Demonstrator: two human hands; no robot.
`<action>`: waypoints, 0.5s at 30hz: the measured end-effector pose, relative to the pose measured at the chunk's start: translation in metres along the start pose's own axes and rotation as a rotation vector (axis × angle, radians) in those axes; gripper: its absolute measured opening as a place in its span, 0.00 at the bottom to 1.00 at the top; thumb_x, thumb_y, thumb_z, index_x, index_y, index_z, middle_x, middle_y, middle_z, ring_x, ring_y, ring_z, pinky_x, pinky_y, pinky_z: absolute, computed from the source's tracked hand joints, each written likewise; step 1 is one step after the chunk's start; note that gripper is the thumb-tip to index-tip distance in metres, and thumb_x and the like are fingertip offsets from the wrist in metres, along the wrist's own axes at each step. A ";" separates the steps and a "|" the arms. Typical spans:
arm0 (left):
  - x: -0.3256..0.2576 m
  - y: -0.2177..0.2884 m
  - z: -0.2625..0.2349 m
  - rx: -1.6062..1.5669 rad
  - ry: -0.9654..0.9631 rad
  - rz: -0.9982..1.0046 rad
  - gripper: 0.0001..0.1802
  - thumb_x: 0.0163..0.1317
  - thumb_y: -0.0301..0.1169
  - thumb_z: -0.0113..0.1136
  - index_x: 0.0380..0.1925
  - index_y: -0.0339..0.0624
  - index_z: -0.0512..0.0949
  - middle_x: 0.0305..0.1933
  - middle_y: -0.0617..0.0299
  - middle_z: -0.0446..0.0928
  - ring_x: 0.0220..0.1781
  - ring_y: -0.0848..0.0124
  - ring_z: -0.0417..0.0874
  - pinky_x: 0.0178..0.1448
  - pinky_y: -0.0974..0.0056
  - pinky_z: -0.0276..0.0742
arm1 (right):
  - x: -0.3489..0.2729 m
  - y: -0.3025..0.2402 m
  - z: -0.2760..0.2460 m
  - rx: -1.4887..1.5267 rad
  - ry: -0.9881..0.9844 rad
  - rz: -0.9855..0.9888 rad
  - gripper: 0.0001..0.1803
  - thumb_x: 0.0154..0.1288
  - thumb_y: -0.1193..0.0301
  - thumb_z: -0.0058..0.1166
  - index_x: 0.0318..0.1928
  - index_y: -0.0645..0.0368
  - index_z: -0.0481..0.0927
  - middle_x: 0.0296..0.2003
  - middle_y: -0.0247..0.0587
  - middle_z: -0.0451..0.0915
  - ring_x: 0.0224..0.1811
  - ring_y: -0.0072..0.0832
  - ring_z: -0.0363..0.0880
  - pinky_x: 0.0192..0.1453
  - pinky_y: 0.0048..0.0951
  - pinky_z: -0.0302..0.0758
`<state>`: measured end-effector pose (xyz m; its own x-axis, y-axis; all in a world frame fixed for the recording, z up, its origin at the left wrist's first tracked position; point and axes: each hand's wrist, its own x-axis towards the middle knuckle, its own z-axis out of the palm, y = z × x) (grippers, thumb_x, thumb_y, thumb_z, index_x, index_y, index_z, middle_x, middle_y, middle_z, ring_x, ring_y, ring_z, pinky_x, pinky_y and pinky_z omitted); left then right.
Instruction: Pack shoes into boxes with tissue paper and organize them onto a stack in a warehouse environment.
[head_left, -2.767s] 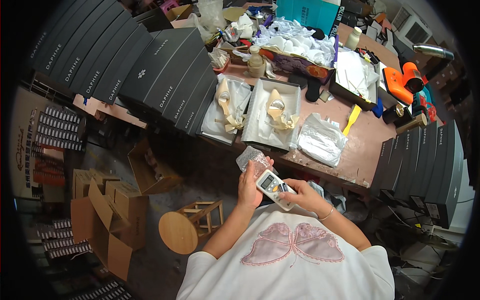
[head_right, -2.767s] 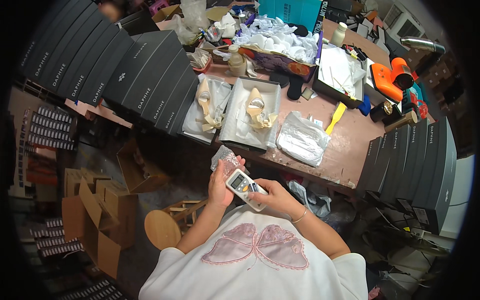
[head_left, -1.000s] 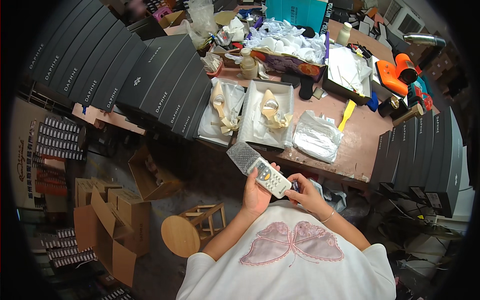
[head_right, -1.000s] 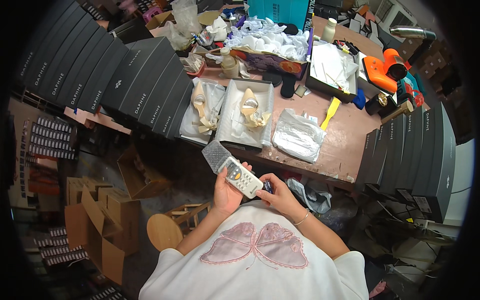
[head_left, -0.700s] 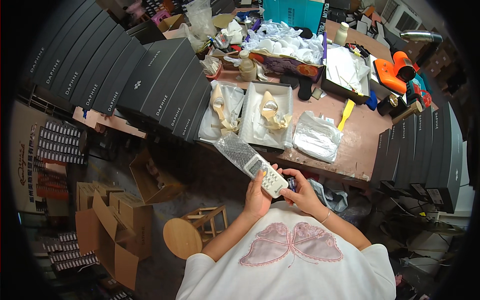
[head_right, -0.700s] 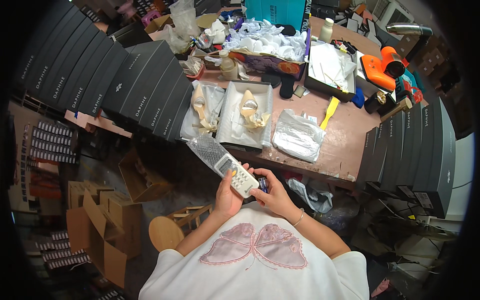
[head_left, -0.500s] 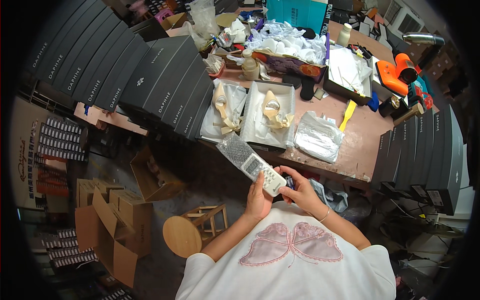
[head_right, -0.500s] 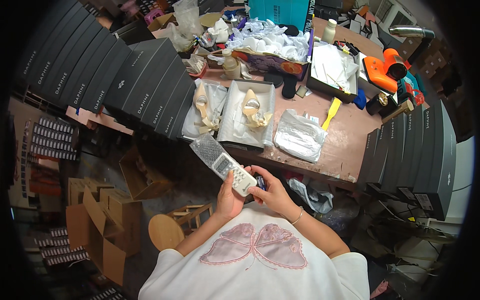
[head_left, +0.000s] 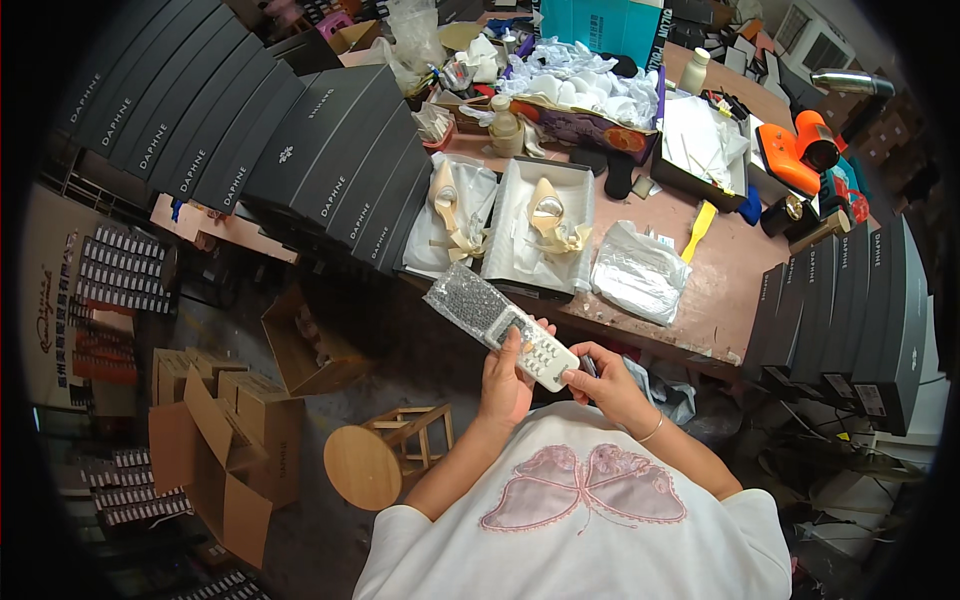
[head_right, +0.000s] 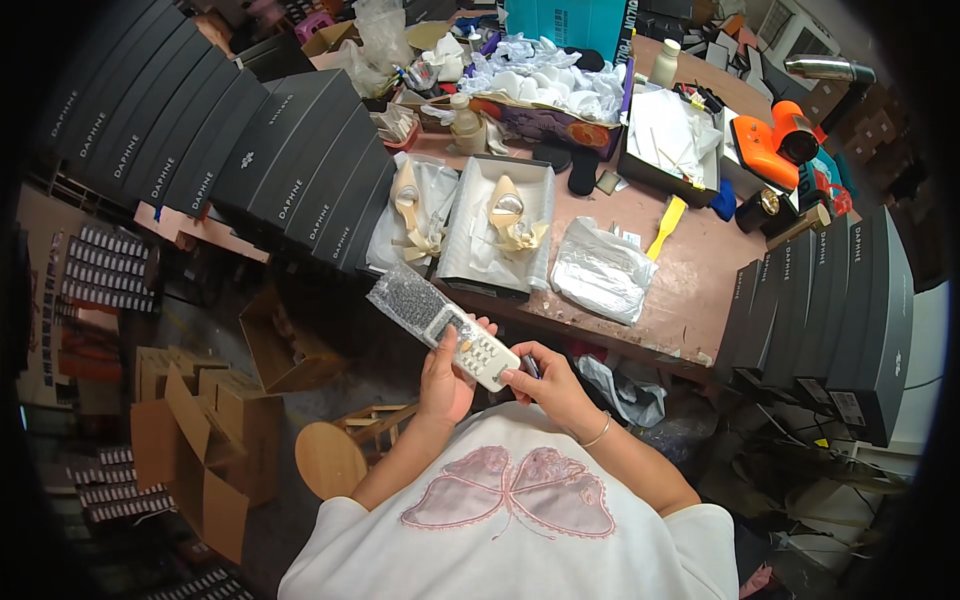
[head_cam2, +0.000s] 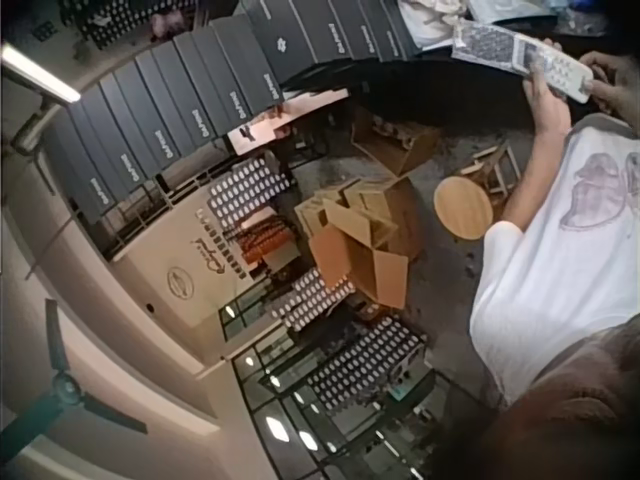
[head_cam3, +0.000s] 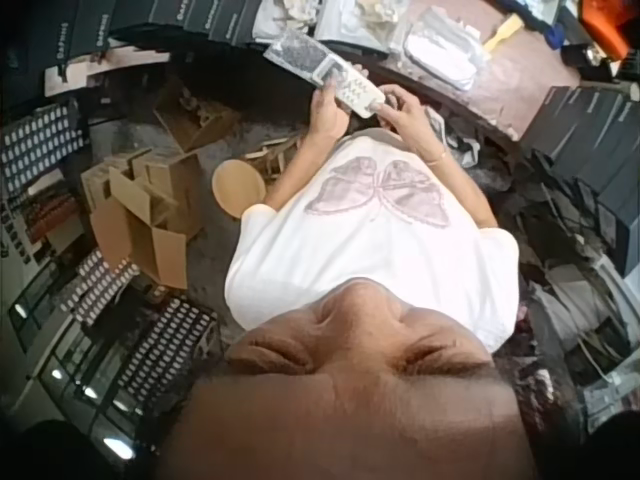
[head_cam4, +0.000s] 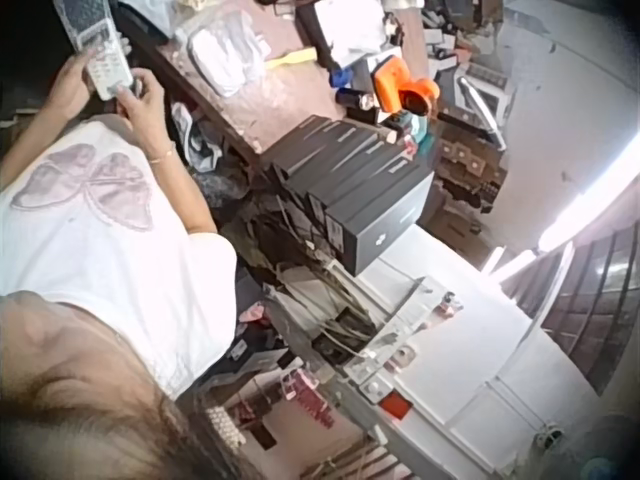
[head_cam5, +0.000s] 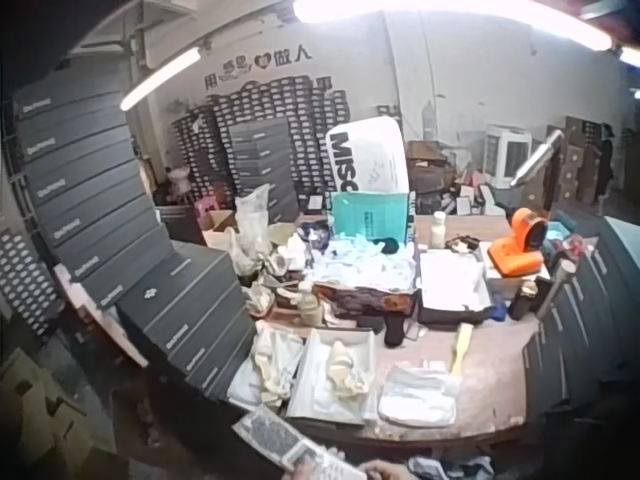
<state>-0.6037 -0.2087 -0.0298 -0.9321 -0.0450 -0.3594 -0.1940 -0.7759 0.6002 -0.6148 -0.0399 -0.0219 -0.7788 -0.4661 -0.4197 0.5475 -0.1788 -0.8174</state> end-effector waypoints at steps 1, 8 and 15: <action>-0.001 -0.002 0.002 0.001 -0.007 0.006 0.28 0.68 0.42 0.52 0.59 0.32 0.63 0.58 0.48 0.71 0.62 0.58 0.72 0.65 0.56 0.69 | 0.000 0.002 -0.001 0.022 -0.001 0.015 0.15 0.61 0.73 0.60 0.46 0.61 0.72 0.25 0.30 0.74 0.22 0.14 0.69 0.24 0.17 0.66; -0.011 -0.023 -0.012 0.245 -0.166 -0.006 0.23 0.68 0.38 0.53 0.57 0.35 0.67 0.56 0.56 0.73 0.55 0.69 0.76 0.60 0.62 0.73 | -0.001 0.001 -0.008 0.354 0.031 0.020 0.24 0.62 0.77 0.57 0.58 0.61 0.67 0.30 0.34 0.73 0.25 0.16 0.68 0.25 0.18 0.65; -0.016 -0.009 -0.015 1.056 -0.128 0.264 0.11 0.66 0.32 0.55 0.37 0.34 0.79 0.35 0.59 0.79 0.38 0.69 0.81 0.39 0.64 0.77 | -0.003 -0.001 -0.016 0.330 0.032 0.001 0.26 0.63 0.76 0.56 0.61 0.63 0.67 0.31 0.34 0.74 0.24 0.16 0.68 0.24 0.19 0.66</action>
<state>-0.5830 -0.2106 -0.0400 -0.9958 -0.0178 -0.0895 -0.0912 0.1818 0.9791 -0.6182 -0.0246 -0.0265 -0.7845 -0.4403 -0.4368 0.6140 -0.4518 -0.6473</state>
